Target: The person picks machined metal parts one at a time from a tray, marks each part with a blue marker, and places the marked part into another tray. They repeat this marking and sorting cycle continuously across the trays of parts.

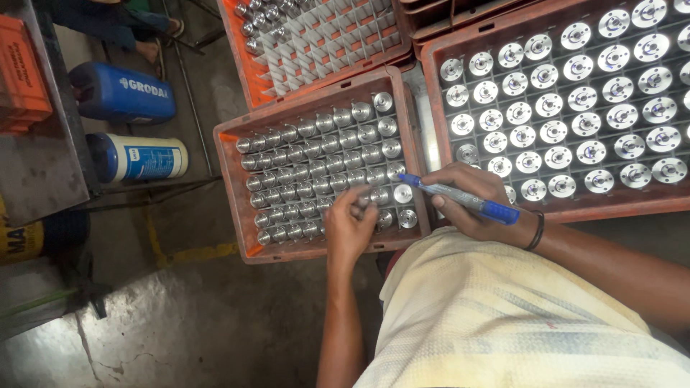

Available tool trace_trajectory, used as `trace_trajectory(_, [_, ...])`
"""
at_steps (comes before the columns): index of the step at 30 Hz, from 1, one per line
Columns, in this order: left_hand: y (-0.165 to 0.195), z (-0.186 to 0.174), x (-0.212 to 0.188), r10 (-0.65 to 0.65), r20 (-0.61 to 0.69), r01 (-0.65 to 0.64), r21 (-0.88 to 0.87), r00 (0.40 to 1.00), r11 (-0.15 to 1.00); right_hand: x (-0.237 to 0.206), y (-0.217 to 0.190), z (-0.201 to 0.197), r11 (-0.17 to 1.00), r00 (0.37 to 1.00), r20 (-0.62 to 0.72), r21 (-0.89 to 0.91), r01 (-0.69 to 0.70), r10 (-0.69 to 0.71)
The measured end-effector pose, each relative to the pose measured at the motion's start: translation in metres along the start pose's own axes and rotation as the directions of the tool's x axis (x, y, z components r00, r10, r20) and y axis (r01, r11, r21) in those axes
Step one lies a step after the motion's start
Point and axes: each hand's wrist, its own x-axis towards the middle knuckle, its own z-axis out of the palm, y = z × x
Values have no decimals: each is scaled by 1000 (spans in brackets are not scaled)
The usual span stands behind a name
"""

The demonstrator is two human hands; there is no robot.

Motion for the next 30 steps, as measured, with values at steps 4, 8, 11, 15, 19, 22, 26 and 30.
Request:
trace_trajectory(4, [-17, 13, -2, 102, 37, -108, 418, 994, 902, 2, 0, 2, 1000, 1000, 2, 1, -10, 10])
trace_trajectory(8, [-22, 2, 4, 210, 100, -233, 403, 972, 885, 6, -5, -1, 999, 999, 35, -3, -35, 36])
trace_trajectory(11, [-19, -21, 10, 132, -2, -132, 22, 991, 991, 12, -11, -2, 996, 996, 38, -45, 81, -79])
trace_trajectory(15, [-4, -2, 23, 38, 41, 19, -884, 998, 466, 25, -16, 5, 902, 882, 253, -69, 427, -398])
trace_trajectory(19, [15, 30, 35, -63, 3, 33, -872, 998, 488, 37, -14, 16, 924, 922, 179, -111, 366, -343])
trace_trajectory(22, [23, 33, 35, -115, -19, 39, -878, 993, 476, 33, -15, 20, 942, 934, 160, -55, 331, -318])
trace_trajectory(26, [32, 27, 31, -103, 4, 47, -906, 995, 422, 23, -15, 15, 974, 969, 111, -16, 224, -221])
trace_trajectory(30, [28, 33, 34, -143, 38, 92, -917, 989, 388, 19, -16, 13, 971, 943, 235, 19, 239, -237])
